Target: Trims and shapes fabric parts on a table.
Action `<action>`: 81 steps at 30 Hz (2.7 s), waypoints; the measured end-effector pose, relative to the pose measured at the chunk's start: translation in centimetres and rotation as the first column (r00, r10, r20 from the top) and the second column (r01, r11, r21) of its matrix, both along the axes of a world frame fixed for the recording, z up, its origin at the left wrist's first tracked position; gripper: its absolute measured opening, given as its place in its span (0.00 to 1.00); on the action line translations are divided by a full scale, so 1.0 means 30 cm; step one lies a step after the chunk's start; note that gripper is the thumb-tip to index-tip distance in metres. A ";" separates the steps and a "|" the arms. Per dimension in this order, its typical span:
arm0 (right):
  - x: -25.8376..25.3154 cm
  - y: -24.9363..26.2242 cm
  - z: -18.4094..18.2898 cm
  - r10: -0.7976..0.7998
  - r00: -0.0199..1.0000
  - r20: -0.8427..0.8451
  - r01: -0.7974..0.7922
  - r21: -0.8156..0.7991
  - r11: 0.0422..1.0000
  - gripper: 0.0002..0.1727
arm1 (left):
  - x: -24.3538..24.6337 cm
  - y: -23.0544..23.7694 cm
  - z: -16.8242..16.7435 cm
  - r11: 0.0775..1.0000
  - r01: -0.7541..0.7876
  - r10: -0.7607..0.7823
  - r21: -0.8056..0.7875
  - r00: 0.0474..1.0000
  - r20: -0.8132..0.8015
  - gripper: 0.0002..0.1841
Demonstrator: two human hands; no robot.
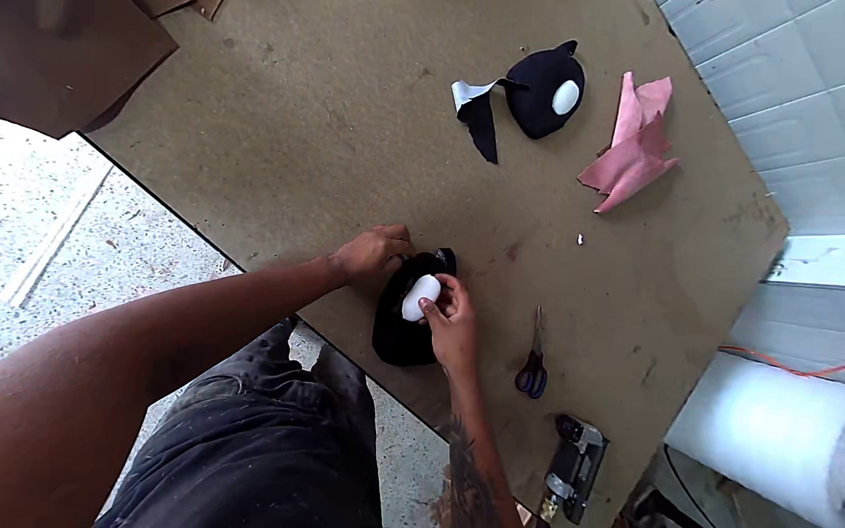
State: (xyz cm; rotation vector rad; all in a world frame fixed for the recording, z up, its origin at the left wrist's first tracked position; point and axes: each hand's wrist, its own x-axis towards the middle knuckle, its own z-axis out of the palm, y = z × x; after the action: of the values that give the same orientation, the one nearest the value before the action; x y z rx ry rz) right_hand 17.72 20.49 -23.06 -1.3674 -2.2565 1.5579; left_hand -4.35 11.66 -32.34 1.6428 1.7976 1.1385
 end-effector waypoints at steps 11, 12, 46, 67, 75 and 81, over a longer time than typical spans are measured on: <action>-0.011 0.003 -0.076 0.116 0.990 0.075 -0.133 0.288 0.948 0.23 | 0.042 -0.138 0.006 0.997 0.047 -0.058 -0.066 0.982 -0.180 0.33; -0.009 0.015 -0.073 0.143 0.987 0.069 -0.156 0.262 0.952 0.24 | 0.048 -0.139 0.011 0.995 0.043 -0.061 -0.090 0.978 -0.199 0.37; 0.082 -0.177 -0.003 -0.243 0.966 -0.089 0.241 -0.033 0.970 0.26 | 0.030 -0.123 0.036 0.986 0.067 -0.111 -0.153 0.949 -0.297 0.45; -0.896 -0.488 0.520 0.481 0.307 -0.821 -0.809 0.041 0.586 0.52 | 0.399 -0.457 0.105 0.817 -0.486 0.528 -0.310 0.846 0.068 0.31; -0.744 -0.442 0.457 0.973 -0.147 -0.179 -0.987 -0.045 -0.157 0.50 | 0.440 -0.431 0.124 0.781 -0.552 0.591 -0.293 0.804 0.062 0.27; -0.606 -0.552 0.497 0.966 -0.023 0.258 -0.954 0.283 -0.098 0.35 | 0.449 -0.428 0.171 0.770 -0.562 0.594 -0.302 0.804 0.020 0.24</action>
State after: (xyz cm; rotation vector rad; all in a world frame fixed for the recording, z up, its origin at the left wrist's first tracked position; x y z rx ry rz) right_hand -0.45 3.93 -8.16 0.9029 -3.4020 0.8677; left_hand 9.11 -1.18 -27.22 0.8446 2.3431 1.1100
